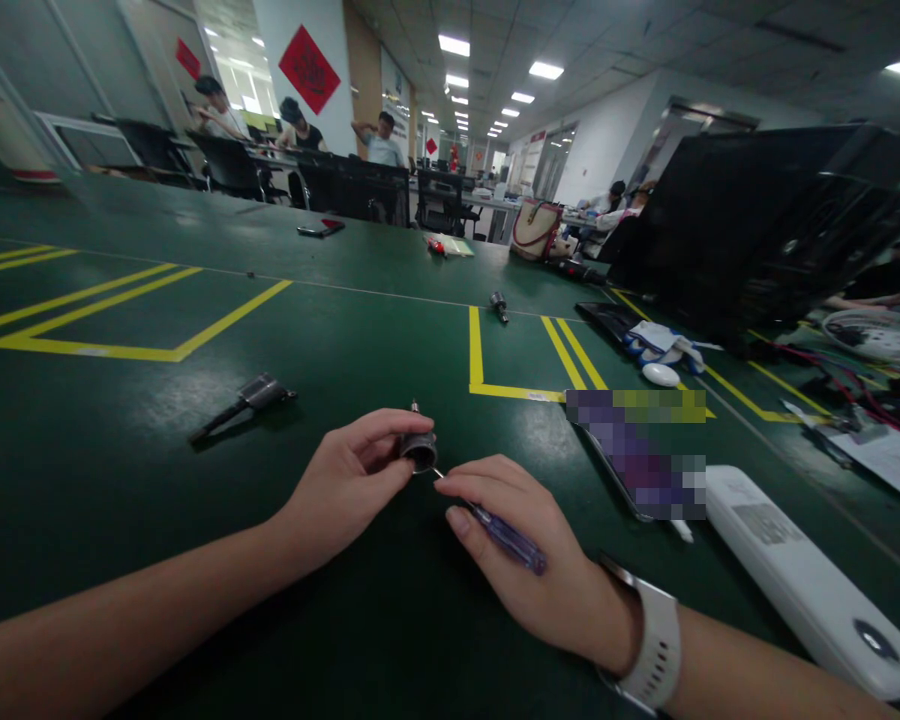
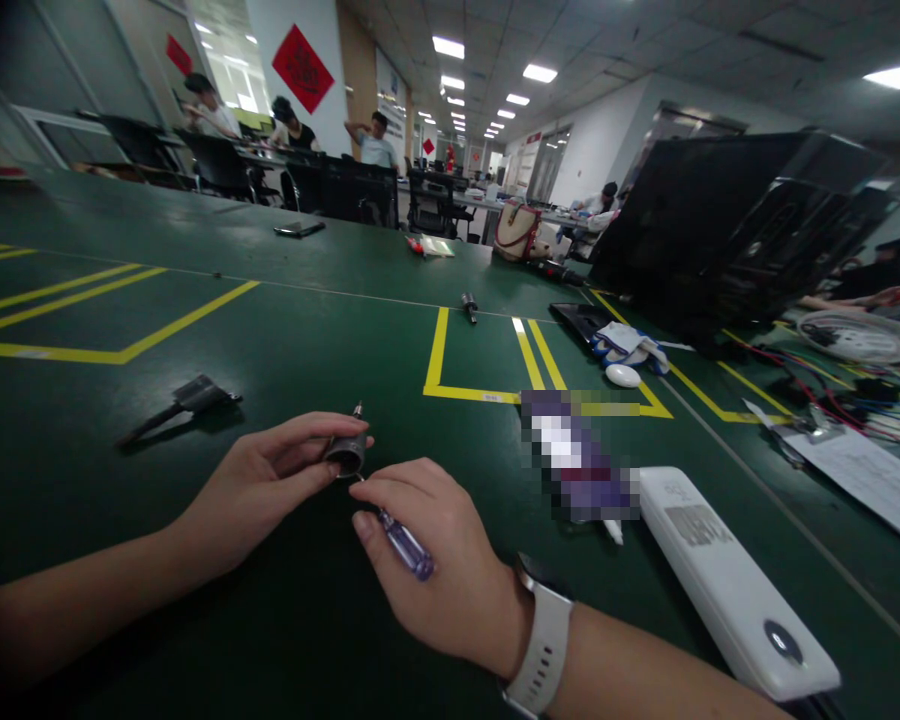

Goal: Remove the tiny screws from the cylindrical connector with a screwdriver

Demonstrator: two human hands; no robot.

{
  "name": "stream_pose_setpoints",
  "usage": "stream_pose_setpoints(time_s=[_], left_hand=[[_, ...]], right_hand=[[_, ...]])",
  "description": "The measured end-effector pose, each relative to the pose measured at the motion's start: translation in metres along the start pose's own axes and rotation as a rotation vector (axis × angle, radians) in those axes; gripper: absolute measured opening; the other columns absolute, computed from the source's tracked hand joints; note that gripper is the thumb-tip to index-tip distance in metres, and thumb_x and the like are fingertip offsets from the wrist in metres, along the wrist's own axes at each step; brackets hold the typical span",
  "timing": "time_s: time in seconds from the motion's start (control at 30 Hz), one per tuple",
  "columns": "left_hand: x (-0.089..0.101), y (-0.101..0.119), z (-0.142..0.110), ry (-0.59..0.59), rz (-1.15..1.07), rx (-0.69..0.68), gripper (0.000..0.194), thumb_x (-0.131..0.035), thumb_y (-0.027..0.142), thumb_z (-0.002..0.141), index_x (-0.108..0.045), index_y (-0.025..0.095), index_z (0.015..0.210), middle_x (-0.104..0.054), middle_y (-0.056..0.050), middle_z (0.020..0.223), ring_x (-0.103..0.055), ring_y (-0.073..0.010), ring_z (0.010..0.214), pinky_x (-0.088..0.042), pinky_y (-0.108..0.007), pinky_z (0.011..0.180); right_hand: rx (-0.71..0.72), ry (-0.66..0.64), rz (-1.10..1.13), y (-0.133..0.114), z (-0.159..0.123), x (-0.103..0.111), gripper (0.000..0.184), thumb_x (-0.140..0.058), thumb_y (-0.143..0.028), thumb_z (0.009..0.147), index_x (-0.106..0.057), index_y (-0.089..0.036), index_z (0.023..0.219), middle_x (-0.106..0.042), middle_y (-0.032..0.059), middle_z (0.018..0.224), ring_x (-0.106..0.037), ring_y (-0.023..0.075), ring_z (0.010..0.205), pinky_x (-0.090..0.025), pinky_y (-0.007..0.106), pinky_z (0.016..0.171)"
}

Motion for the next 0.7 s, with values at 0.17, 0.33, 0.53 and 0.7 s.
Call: stream_pose_setpoints(time_s=[0.17,0.33,0.53,0.7], left_hand=[[-0.001,0.002,0.000,-0.005,0.024,-0.036,0.030,-0.061,0.017,0.067,-0.063,0.018,0.097,-0.067,-0.005,0.105,-0.062,-0.0203,0.099,-0.047,-0.037,0.095],[-0.001,0.003,0.000,0.001,0.050,-0.041,0.029,-0.060,0.016,0.066,-0.064,0.019,0.095,-0.067,-0.005,0.103,-0.063,-0.0214,0.098,-0.049,-0.037,0.092],[-0.001,0.005,0.000,0.003,0.089,-0.054,0.029,-0.059,0.016,0.065,-0.065,0.020,0.093,-0.065,-0.005,0.106,-0.062,-0.0210,0.098,-0.050,-0.036,0.090],[-0.001,0.006,-0.001,-0.006,0.080,-0.066,0.028,-0.058,0.014,0.065,-0.065,0.019,0.092,-0.064,-0.005,0.106,-0.061,-0.0204,0.101,-0.049,-0.033,0.092]], right_hand=[[-0.047,0.026,0.066,0.004,0.002,0.004,0.021,-0.053,-0.014,0.084,-0.063,-0.020,0.101,-0.065,0.0057,0.097,-0.059,0.0169,0.092,-0.049,0.035,0.082],[-0.113,0.042,0.137,0.012,0.006,0.006,0.017,-0.054,-0.016,0.083,-0.066,-0.020,0.094,-0.067,0.0051,0.091,-0.061,0.0167,0.086,-0.050,0.035,0.079],[-0.206,0.055,0.213,0.020,0.007,0.008,0.016,-0.054,-0.019,0.084,-0.068,-0.021,0.091,-0.068,0.0038,0.088,-0.064,0.0158,0.083,-0.052,0.032,0.076],[-0.343,0.041,0.339,0.034,0.003,0.003,0.015,-0.054,-0.022,0.084,-0.068,-0.021,0.092,-0.069,0.0033,0.089,-0.064,0.0153,0.082,-0.053,0.030,0.072]])
Point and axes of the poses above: each hand's wrist, its own z-axis towards the middle knuckle, its own x-axis out of the back of the hand, y = z × x, the point moved 9 cm from there along z, towards the middle knuckle
